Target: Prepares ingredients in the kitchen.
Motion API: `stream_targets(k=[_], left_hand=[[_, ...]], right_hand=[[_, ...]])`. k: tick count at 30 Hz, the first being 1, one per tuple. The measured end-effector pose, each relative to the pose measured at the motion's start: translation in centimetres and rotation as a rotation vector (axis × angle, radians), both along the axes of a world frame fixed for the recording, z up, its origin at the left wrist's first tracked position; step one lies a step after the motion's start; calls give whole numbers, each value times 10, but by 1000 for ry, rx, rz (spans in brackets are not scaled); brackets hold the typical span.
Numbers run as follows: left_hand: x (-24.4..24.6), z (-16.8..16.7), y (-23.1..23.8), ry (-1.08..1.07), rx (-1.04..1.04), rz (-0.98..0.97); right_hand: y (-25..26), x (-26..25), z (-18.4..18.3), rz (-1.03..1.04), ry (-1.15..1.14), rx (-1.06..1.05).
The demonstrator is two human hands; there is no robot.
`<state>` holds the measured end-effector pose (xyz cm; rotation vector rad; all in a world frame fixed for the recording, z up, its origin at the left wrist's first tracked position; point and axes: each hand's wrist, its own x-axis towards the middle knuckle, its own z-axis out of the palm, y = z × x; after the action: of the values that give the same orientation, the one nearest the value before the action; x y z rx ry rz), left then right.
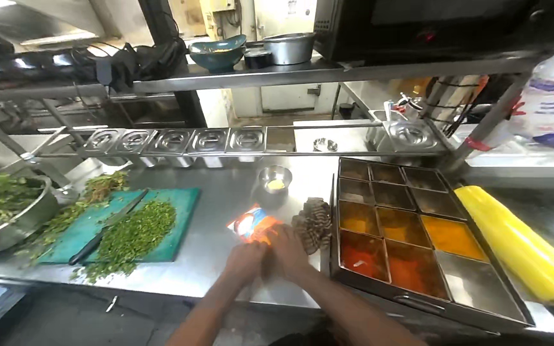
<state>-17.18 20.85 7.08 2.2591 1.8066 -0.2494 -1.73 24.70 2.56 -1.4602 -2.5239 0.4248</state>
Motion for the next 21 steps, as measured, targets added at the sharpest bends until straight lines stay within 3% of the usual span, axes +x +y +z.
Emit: stream_targets(k=[5, 8, 12, 17, 21], left_hand=[[-9, 76, 6, -82, 467, 13], [-21, 94, 11, -65, 696, -88], [-37, 86, 8, -115, 821, -209], [-53, 62, -18, -122, 738, -307], [-55, 55, -34, -10, 754, -312]], right_hand=[[17, -1, 33, -30, 500, 447], [19, 1, 79, 7, 619, 342], [7, 3, 96, 75, 616, 209], [-11, 1, 95, 231, 443, 77], [-19, -5, 80, 296, 358, 151]])
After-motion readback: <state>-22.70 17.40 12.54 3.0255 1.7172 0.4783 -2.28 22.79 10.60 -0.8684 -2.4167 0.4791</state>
